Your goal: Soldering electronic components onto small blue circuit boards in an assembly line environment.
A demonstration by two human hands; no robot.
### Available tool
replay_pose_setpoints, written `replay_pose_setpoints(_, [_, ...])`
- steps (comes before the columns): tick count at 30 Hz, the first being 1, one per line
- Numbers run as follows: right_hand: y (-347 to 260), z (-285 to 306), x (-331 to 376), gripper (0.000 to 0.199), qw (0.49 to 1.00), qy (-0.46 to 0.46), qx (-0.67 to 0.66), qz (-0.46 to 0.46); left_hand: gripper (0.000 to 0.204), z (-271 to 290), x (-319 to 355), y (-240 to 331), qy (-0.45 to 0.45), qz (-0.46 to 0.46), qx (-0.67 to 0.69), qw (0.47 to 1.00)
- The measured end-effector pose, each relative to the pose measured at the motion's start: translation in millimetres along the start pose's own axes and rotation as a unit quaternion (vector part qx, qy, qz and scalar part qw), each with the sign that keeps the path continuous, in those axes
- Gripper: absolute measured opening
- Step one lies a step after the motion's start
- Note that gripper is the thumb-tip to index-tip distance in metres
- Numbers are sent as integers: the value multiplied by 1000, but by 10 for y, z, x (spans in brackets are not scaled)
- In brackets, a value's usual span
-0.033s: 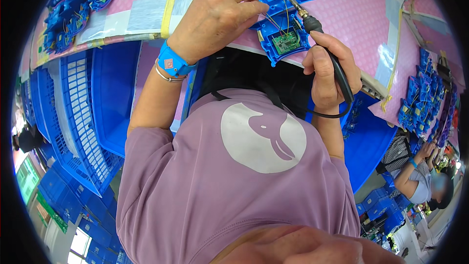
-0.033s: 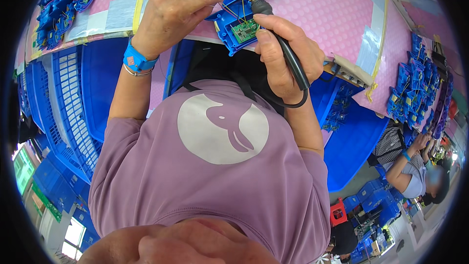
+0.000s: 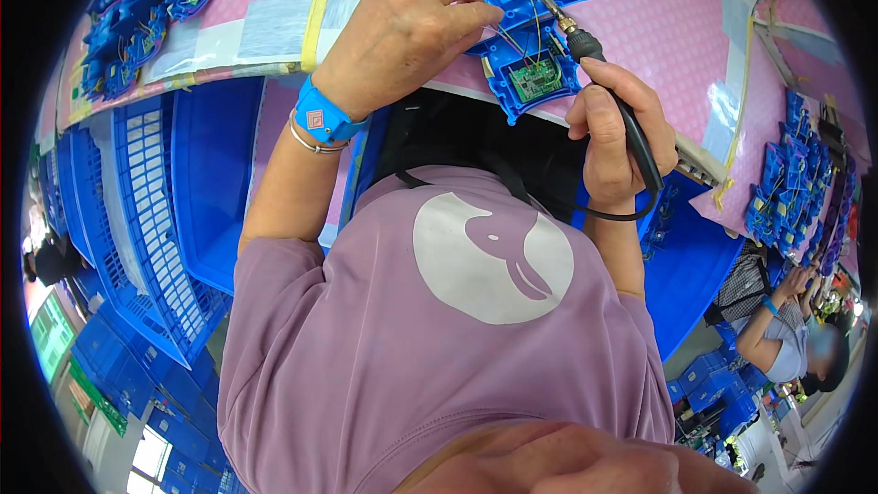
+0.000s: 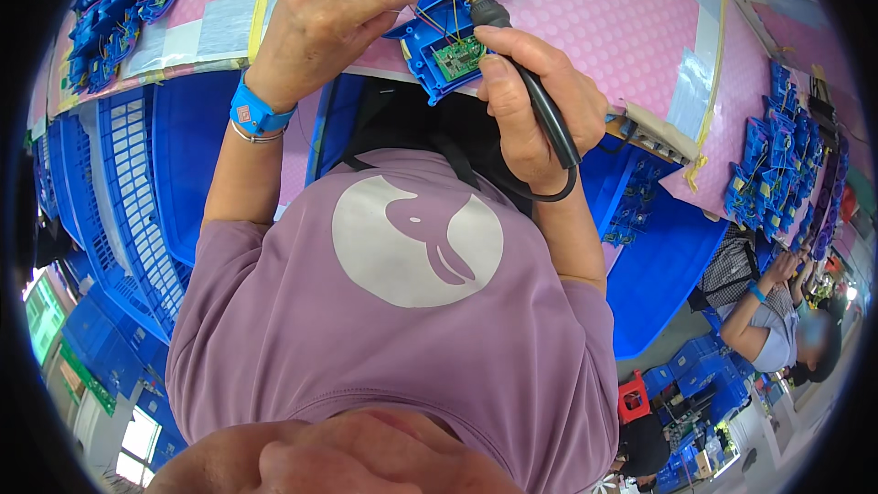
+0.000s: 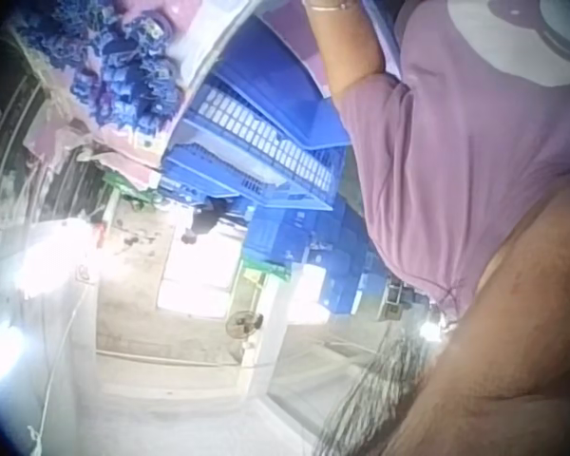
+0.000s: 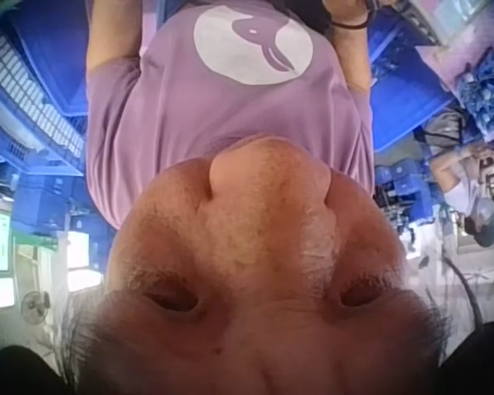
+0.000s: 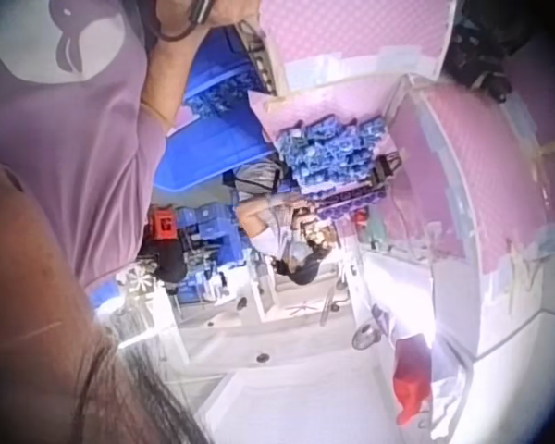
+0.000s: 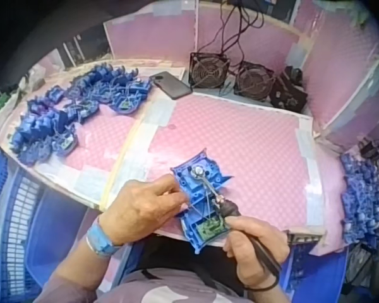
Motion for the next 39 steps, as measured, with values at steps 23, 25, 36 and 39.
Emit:
replay_pose_setpoints(23, [94, -47, -87, 24, 998, -10, -27, -61, 29, -177, -5, -33, 73, -59, -77, 993])
replay_pose_setpoints(25, [92, -52, -92, 24, 998, -13, -28, -62, 29, -178, -7, -26, 67, -53, -86, 993])
replay_pose_setpoints(36, [106, -53, -80, 24, 997, -9, -26, -67, 29, -237, 3, -63, 78, -59, -80, 992])
replay_pose_setpoints(39, [107, -46, -79, 23, 998, -17, -15, -60, 28, -237, 1, -60, 79, -59, -78, 992])
Point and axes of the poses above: each hand's wrist, its own x-axis away from the middle knuckle, its own z-axis out of the back of the hand, y = z × x, the point moved 4 cm from there along -x, towards the middle knuckle, and after that the axes turned 3 degrees about -z, right-handed, at the moved point
